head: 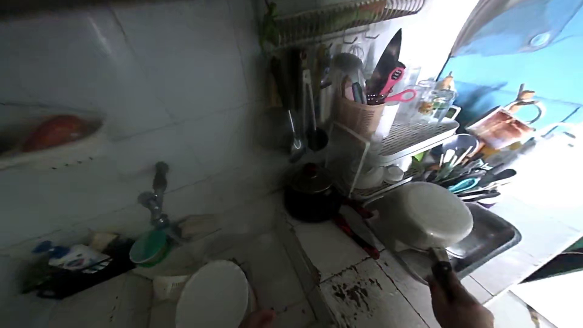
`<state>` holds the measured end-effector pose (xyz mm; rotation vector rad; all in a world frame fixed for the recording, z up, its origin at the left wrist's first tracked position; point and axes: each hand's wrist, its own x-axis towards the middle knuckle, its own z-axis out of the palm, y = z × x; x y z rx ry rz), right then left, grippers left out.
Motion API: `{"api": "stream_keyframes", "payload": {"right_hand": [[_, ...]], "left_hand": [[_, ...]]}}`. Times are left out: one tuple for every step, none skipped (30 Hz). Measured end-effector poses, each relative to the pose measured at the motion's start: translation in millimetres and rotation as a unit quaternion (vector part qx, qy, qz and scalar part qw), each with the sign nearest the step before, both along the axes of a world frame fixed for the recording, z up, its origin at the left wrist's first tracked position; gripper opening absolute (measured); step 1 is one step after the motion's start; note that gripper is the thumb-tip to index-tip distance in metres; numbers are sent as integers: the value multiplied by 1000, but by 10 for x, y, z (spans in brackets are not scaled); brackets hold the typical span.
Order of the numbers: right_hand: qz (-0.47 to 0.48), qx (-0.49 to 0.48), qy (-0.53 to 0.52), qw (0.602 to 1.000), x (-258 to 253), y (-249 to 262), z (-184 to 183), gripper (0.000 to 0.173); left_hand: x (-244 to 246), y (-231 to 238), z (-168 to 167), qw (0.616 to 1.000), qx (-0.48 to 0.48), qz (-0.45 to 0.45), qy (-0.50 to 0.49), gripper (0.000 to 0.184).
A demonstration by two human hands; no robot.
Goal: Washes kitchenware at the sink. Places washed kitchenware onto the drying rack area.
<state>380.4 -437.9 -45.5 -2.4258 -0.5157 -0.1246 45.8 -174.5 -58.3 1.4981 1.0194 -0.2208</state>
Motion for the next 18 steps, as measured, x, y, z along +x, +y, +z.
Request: {"api": "stream_keyframes", "payload": {"right_hand": [[-4, -10, 5, 1000, 112, -8, 22, 52], [-6, -21, 7, 1000, 217, -1, 47, 51], [-7, -35, 13, 999, 315, 20, 82, 49], [-8, -53, 24, 998, 413, 49, 118, 46], [-7, -67, 31, 997, 516, 78, 136, 44], [-6, -79, 33, 996, 615, 106, 129, 41], [-5, -93, 35, 995, 696, 137, 121, 39], [-3, -110, 43, 993, 760, 174, 126, 39], [-2, -124, 54, 991, 808, 216, 140, 39], [-3, -133, 67, 989, 834, 259, 161, 38], [-3, -137, 74, 988, 839, 306, 180, 37], [0, -138, 79, 987, 821, 352, 206, 36], [5, -137, 85, 987, 784, 406, 248, 35], [9, -137, 96, 986, 740, 470, 303, 35], [14, -141, 110, 984, 701, 537, 357, 34], [19, -146, 131, 980, 665, 612, 412, 34], [23, -156, 156, 975, 633, 692, 470, 35], [28, -154, 176, 972, 608, 766, 506, 36]], "left_hand": [[30, -14, -18, 1000, 4, -6, -3, 43], [55, -26, -33, 1000, 7, -13, -8, 43], [88, -35, -45, 1000, 8, -17, -10, 43], [126, -41, -62, 1000, 7, -20, -9, 42], [168, -48, -63, 1000, 6, -25, -4, 41], [203, -58, -63, 999, 6, -34, 2, 41], [226, -70, -62, 999, 4, -39, 6, 41], [238, -77, -67, 999, 3, -42, 9, 41], [243, -82, -67, 999, 0, -42, 11, 41], [238, -81, -75, 999, -1, -42, 14, 42], [224, -78, -80, 999, -3, -41, 17, 42], [202, -78, -74, 999, -6, -39, 18, 42], [174, -76, -65, 999, -11, -35, 19, 43], [140, -71, -64, 999, -13, -31, 17, 42], [103, -65, -56, 999, -13, -27, 15, 42], [75, -58, -41, 999, -15, -22, 18, 42], [54, -48, -31, 999, -16, -17, 24, 42], [35, -41, -30, 999, -20, -11, 27, 42]]}}
